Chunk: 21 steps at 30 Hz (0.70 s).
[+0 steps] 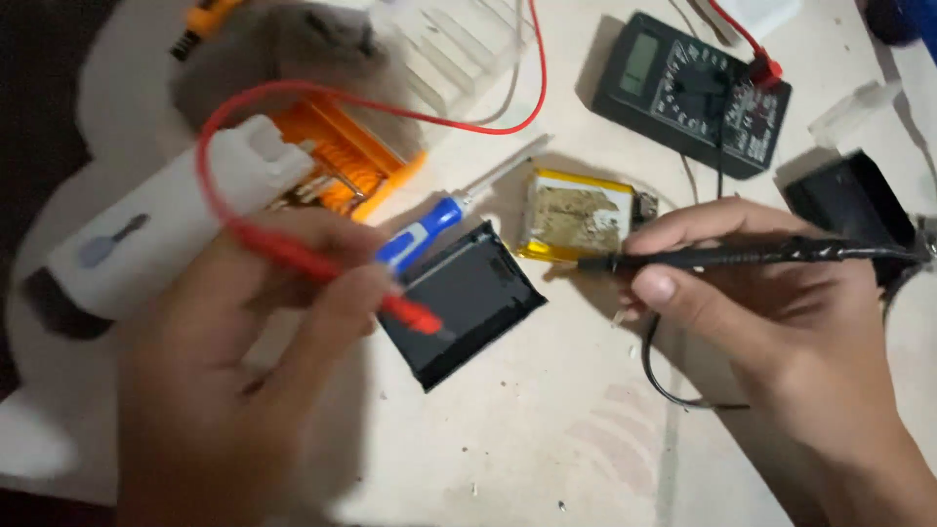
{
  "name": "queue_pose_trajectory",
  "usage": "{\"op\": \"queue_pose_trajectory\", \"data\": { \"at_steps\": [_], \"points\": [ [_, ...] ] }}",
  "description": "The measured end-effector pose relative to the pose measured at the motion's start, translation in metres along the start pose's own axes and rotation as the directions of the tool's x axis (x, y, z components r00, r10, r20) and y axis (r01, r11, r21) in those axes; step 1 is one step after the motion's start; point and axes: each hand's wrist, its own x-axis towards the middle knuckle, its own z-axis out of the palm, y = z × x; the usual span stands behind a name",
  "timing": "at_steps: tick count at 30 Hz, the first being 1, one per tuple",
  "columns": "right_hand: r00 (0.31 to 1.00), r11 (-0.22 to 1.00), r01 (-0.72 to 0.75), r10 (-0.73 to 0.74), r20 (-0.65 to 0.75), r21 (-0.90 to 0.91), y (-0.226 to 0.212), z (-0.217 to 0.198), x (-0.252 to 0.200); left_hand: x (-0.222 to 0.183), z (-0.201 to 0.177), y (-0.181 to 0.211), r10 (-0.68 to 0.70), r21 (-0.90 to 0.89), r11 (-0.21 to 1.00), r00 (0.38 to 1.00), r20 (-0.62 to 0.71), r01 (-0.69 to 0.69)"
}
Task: Testing a lithium-ion battery with a multimeter and soldering connections on a circuit board.
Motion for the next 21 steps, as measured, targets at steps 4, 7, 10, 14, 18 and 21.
{"op": "queue_pose_trajectory", "data": {
  "at_steps": [4,7,10,14,18,21],
  "points": [
    [1.0,0.999,0.02,-0.02,0.008,-0.028,-0.014,0.014,-0.003,-0.017,-0.018,-0.025,-0.082,-0.09,0.994,0.961,-0.266,0.06],
    [0.998,0.993,0.061,-0.056,0.042,-0.102,-0.017,0.01,0.008,-0.017,-0.026,-0.045,0.017,-0.036,0.999,0.927,-0.375,-0.033],
    [0.992,0.992,0.121,-0.121,0.028,-0.028,-0.006,0.012,0.012,-0.02,-0.033,-0.04,0.043,0.064,0.998,0.927,-0.372,-0.02],
    [0.988,0.988,0.149,-0.15,0.028,0.031,0.011,0.008,0.003,-0.018,-0.031,-0.029,-0.106,-0.023,0.994,0.942,-0.319,0.104],
    [0.87,0.91,0.11,-0.282,0.404,0.4,0.014,0.003,-0.005,-0.029,-0.007,-0.013,-0.067,-0.208,0.976,0.998,-0.01,0.063],
    [0.826,0.981,0.1,-0.177,0.535,0.169,0.015,0.003,-0.011,-0.035,0.017,-0.009,0.081,-0.227,0.972,0.992,0.098,-0.057]
  ]
}}
